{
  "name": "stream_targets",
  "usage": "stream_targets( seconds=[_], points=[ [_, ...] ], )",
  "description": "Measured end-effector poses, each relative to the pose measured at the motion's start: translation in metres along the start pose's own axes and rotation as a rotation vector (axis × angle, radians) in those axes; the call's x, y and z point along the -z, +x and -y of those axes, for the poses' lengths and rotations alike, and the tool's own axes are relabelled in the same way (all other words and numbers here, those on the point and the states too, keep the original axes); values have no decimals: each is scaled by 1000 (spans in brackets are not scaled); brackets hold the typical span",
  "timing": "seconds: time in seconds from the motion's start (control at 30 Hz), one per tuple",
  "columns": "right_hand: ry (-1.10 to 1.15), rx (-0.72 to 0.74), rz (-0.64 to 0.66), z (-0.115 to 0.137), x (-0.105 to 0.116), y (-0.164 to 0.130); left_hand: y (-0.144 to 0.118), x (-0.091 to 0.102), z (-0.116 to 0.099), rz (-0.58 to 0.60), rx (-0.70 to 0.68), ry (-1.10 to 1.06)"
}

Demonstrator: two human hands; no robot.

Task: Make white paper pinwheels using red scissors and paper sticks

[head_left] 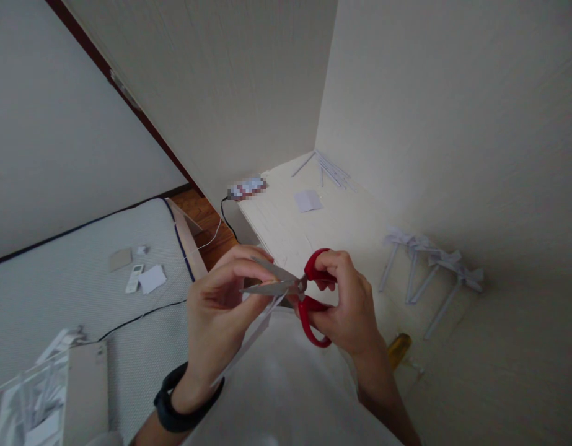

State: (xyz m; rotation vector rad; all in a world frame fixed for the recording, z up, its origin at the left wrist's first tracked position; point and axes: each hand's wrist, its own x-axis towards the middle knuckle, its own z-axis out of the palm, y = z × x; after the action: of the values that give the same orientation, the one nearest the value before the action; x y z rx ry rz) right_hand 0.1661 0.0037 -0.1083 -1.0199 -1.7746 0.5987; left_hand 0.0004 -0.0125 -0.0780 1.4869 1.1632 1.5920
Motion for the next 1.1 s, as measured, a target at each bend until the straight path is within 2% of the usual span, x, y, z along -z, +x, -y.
stream_targets(
  seconds=[0.23, 0.43, 0.6, 0.83, 1.1],
  points=[
    [108, -79, -6, 1, -2, 1, 2, -1, 1, 23, -19, -53],
    [470, -277, -60, -1, 0, 1, 1, -3, -1, 29, 28, -118],
    [721, -275, -46, 0, 2, 3, -3, -6, -1, 8, 30, -77],
    [718, -344, 34, 12, -3, 2, -6, -7, 4, -9, -18, 121],
    [688, -414, 47, 13, -4, 3, -4, -6, 6, 5, 51, 88]
  ],
)
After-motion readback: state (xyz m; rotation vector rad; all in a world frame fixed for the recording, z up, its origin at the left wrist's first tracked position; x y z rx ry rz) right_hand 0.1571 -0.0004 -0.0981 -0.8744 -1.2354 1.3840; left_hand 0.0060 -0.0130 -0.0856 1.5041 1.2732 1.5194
